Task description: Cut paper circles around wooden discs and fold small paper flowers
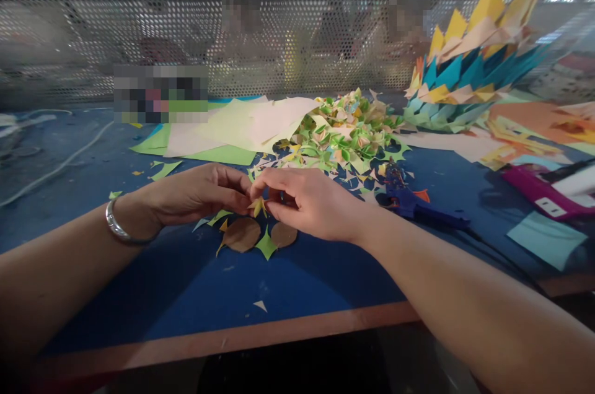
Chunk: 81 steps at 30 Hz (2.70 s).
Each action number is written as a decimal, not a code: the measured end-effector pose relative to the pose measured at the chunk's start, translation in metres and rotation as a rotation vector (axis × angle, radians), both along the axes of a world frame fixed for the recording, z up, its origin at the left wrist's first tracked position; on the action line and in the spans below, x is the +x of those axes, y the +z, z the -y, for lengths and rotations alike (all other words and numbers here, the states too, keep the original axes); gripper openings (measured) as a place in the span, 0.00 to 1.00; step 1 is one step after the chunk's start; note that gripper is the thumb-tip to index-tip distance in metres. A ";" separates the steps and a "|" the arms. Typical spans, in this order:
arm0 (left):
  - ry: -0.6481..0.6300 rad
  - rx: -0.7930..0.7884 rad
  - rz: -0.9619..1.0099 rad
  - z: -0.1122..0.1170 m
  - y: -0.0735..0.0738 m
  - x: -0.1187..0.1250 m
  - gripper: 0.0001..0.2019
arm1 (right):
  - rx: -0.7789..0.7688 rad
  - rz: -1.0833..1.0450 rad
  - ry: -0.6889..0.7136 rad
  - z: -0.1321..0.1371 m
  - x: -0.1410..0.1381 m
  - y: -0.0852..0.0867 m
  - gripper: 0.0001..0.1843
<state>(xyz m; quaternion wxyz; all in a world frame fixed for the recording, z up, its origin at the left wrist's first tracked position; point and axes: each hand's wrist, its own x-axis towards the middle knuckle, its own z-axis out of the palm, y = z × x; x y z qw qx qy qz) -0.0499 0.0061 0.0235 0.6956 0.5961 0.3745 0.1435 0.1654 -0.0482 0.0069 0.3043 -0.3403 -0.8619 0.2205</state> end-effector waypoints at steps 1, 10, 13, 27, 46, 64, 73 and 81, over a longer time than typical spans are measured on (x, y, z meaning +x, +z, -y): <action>-0.006 -0.005 0.009 0.000 0.000 0.000 0.06 | 0.003 0.001 0.003 0.000 0.000 0.000 0.10; 0.051 0.012 0.069 0.003 -0.003 0.006 0.04 | 0.051 0.032 -0.021 -0.001 -0.001 0.000 0.09; 0.116 0.009 0.131 0.002 -0.005 0.007 0.04 | 0.041 0.007 -0.024 -0.001 -0.001 0.002 0.08; 0.166 0.013 0.191 0.001 -0.011 0.012 0.03 | -0.047 -0.087 -0.102 0.000 -0.001 -0.001 0.09; 0.189 1.336 0.019 0.033 -0.006 0.006 0.09 | -0.074 -0.101 -0.192 -0.005 0.003 -0.001 0.09; 0.192 1.304 -0.060 0.032 -0.007 0.007 0.07 | -0.062 -0.062 -0.188 -0.004 0.003 0.003 0.09; 0.189 1.216 -0.101 0.029 -0.007 0.008 0.03 | -0.074 -0.061 -0.198 -0.003 0.003 0.002 0.08; 0.140 0.979 -0.097 0.026 -0.010 0.010 0.07 | -0.053 -0.056 -0.218 -0.004 0.002 0.002 0.09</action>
